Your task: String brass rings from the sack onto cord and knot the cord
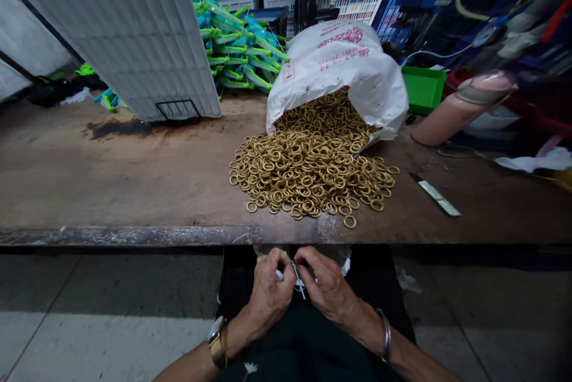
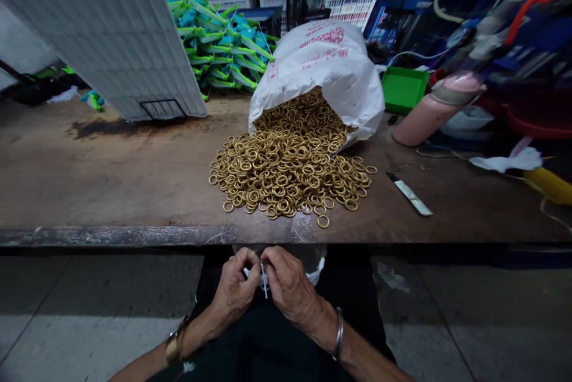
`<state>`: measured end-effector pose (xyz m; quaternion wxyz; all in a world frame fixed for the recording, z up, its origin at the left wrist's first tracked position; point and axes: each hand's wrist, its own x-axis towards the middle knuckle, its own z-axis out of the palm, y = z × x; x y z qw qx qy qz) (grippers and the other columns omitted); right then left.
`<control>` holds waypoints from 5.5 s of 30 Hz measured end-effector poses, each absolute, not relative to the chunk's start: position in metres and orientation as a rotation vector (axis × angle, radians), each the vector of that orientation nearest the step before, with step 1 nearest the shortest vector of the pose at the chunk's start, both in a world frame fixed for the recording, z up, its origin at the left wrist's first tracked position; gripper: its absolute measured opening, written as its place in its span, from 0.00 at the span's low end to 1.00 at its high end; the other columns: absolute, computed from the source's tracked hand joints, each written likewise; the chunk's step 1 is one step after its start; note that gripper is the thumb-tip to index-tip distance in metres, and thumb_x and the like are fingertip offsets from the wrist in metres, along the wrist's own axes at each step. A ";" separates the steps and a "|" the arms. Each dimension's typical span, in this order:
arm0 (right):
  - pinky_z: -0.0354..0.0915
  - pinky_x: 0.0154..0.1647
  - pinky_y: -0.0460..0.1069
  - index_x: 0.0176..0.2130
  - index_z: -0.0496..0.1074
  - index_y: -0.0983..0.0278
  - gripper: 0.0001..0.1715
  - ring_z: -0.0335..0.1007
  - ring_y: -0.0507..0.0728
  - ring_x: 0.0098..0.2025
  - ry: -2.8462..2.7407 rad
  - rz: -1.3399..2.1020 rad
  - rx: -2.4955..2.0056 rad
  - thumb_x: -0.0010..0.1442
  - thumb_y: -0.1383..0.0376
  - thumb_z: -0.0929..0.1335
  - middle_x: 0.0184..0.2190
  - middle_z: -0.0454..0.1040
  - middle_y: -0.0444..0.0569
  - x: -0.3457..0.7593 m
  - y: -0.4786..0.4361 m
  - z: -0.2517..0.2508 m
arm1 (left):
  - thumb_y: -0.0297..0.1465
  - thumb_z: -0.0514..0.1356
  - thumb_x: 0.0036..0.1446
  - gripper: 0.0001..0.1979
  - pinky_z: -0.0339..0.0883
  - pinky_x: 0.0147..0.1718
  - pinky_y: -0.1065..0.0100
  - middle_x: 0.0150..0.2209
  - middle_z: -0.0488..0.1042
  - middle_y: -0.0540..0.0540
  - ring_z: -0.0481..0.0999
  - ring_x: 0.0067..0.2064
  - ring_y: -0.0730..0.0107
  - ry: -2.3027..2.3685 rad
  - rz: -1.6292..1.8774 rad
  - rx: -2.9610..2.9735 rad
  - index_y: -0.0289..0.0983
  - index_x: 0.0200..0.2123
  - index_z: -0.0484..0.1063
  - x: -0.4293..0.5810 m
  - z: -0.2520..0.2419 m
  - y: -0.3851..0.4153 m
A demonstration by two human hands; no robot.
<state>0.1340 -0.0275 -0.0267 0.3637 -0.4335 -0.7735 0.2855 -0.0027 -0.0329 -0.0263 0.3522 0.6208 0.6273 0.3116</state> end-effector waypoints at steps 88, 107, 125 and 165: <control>0.60 0.30 0.45 0.32 0.59 0.61 0.10 0.63 0.50 0.27 -1.888 0.973 -1.269 0.51 0.75 0.59 0.25 0.65 0.42 0.131 -0.026 -0.037 | 0.32 0.51 0.49 0.07 0.53 0.24 0.72 0.20 0.60 0.54 0.59 0.23 0.76 1.243 0.687 1.085 0.36 0.22 0.59 -0.012 -0.012 -0.029; 0.62 0.27 0.44 0.35 0.65 0.63 0.12 0.64 0.48 0.26 -0.976 1.848 -1.131 0.52 0.59 0.67 0.25 0.67 0.40 0.128 -0.026 -0.042 | 0.27 0.49 0.49 0.06 0.54 0.24 0.73 0.20 0.61 0.54 0.60 0.23 0.76 1.524 0.779 1.445 0.38 0.21 0.58 -0.008 -0.021 -0.034; 0.62 0.29 0.44 0.32 0.65 0.63 0.13 0.63 0.48 0.28 -1.085 1.667 -1.208 0.43 0.67 0.70 0.25 0.67 0.41 0.129 -0.024 -0.045 | 0.26 0.49 0.49 0.05 0.51 0.21 0.74 0.20 0.60 0.54 0.59 0.22 0.77 1.460 0.713 1.492 0.38 0.22 0.58 -0.010 -0.019 -0.034; 0.62 0.28 0.44 0.29 0.62 0.61 0.08 0.64 0.49 0.26 -1.664 1.187 -1.276 0.46 0.73 0.62 0.24 0.65 0.41 0.127 -0.031 -0.031 | 0.27 0.48 0.51 0.05 0.52 0.21 0.74 0.21 0.58 0.54 0.58 0.22 0.76 1.505 0.735 1.474 0.38 0.24 0.58 -0.010 -0.026 -0.035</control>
